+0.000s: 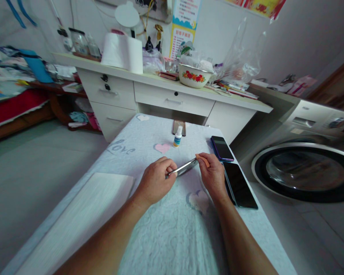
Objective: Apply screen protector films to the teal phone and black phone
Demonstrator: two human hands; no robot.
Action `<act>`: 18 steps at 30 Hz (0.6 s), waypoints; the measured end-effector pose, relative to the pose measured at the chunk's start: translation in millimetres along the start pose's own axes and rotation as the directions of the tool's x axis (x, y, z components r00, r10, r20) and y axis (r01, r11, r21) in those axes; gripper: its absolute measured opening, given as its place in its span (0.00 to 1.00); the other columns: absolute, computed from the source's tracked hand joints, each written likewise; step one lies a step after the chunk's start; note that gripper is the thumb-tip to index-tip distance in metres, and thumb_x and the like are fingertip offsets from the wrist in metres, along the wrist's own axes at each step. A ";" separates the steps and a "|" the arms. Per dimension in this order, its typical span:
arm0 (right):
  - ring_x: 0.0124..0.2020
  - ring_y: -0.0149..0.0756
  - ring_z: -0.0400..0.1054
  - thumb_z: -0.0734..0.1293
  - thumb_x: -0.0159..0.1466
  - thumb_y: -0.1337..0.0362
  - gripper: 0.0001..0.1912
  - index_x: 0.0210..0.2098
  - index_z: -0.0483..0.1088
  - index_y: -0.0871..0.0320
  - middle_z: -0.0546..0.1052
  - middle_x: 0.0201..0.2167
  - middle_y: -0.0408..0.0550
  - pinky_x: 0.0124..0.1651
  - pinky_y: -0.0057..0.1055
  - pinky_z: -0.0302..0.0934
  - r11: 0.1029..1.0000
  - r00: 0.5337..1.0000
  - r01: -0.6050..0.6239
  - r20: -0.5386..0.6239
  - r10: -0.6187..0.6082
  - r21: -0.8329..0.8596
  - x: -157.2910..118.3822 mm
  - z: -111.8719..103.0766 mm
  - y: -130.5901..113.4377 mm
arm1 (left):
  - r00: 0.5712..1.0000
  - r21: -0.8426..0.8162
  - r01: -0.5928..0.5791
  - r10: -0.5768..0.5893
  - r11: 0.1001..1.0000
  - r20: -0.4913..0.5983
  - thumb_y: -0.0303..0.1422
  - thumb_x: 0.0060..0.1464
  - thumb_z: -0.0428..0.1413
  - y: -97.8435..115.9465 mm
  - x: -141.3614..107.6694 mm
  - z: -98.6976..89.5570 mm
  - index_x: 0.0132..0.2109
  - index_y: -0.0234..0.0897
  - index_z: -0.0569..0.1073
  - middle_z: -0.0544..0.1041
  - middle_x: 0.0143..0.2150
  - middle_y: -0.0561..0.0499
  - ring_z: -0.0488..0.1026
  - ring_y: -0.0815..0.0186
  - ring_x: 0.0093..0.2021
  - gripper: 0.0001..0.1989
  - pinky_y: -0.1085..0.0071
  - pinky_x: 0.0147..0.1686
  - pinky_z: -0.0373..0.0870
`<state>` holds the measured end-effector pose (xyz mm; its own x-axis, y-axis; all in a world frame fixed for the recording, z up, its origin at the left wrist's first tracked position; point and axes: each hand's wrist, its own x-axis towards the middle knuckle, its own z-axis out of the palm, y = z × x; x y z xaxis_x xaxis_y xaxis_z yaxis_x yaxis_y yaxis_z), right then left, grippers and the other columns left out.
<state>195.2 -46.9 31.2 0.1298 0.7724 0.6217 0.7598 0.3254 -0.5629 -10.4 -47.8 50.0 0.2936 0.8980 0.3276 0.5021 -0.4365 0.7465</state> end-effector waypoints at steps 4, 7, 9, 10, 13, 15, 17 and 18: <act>0.37 0.37 0.71 0.63 0.65 0.63 0.07 0.39 0.73 0.56 0.76 0.35 0.48 0.42 0.33 0.63 1.000 1.000 -0.002 0.007 0.002 -0.001 0.3 -0.5 -1.5 | 1.000 -0.004 0.010 -0.010 1.000 0.006 0.24 0.49 0.54 -0.2 -0.2 -0.3 0.31 0.37 0.72 0.72 0.31 0.54 0.69 0.71 0.31 0.04 0.74 0.33 0.65; 0.37 0.37 0.71 0.63 0.65 0.62 0.07 0.39 0.73 0.56 0.76 0.35 0.48 0.42 0.33 0.63 1.000 1.000 -0.001 0.007 0.001 0.005 0.1 -0.1 -1.1 | 1.000 -0.007 0.014 -0.014 1.000 0.007 0.24 0.49 0.54 0.7 -0.3 -0.8 0.31 0.36 0.72 0.71 0.31 0.54 0.69 0.71 0.31 0.04 0.74 0.33 0.65; 0.37 0.37 0.71 0.63 0.65 0.62 0.08 0.39 0.73 0.56 0.76 0.35 0.48 0.42 0.33 0.63 1.000 1.000 -0.003 0.008 0.003 0.008 -0.4 0.4 -0.1 | 1.000 -0.008 0.014 -0.014 1.000 0.006 0.23 0.49 0.54 1.3 -0.3 -0.9 0.31 0.37 0.72 0.71 0.30 0.54 0.68 0.71 0.31 0.05 0.74 0.33 0.65; 0.37 0.37 0.71 0.63 0.65 0.62 0.08 0.40 0.73 0.56 0.76 0.35 0.48 0.43 0.34 0.63 1.000 1.000 -0.006 0.008 0.006 0.010 -0.7 0.7 0.4 | 1.000 -0.009 0.015 -0.015 1.000 0.006 0.23 0.49 0.54 1.6 -0.3 -0.9 0.30 0.37 0.72 0.71 0.30 0.54 0.68 0.71 0.31 0.05 0.74 0.33 0.65; 0.38 0.38 0.71 0.63 0.66 0.61 0.08 0.40 0.73 0.55 0.76 0.35 0.48 0.43 0.34 0.63 1.000 1.000 -0.015 0.014 0.015 0.018 -1.5 1.2 1.0 | 1.000 -0.009 0.014 -0.013 1.000 0.007 0.23 0.49 0.53 1.9 -0.3 -0.9 0.30 0.37 0.72 0.71 0.30 0.54 0.68 0.71 0.31 0.05 0.74 0.33 0.65; 0.38 0.38 0.71 0.63 0.66 0.61 0.08 0.40 0.73 0.55 0.76 0.35 0.48 0.43 0.34 0.63 1.000 1.000 -0.016 0.015 0.016 0.022 -1.5 1.2 0.6 | 1.000 -0.009 0.013 -0.013 1.000 0.004 0.24 0.49 0.54 1.7 -0.3 -0.9 0.30 0.37 0.72 0.71 0.30 0.54 0.69 0.71 0.31 0.05 0.74 0.33 0.65; 0.38 0.38 0.71 0.63 0.65 0.61 0.08 0.40 0.73 0.55 0.76 0.35 0.48 0.42 0.34 0.63 1.000 1.000 -0.015 0.012 0.015 0.024 -1.1 1.1 -0.1 | 1.000 -0.009 0.012 -0.012 1.000 0.001 0.24 0.49 0.54 1.3 -0.2 -0.9 0.30 0.37 0.72 0.71 0.30 0.54 0.69 0.71 0.31 0.04 0.74 0.33 0.65; 0.37 0.38 0.71 0.63 0.65 0.61 0.08 0.39 0.73 0.55 0.76 0.35 0.48 0.42 0.34 0.63 1.000 1.000 -0.014 0.012 0.014 0.025 -0.9 1.0 -0.4 | 1.000 -0.008 0.013 -0.013 1.000 0.000 0.24 0.49 0.54 1.2 -0.2 -0.9 0.31 0.37 0.72 0.71 0.30 0.54 0.69 0.70 0.31 0.04 0.74 0.33 0.65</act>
<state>194.1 -47.2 30.3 0.1328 0.7831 0.6075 0.7415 0.3282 -0.5852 -10.6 -48.4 51.4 0.2870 0.9038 0.3175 0.4998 -0.4240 0.7552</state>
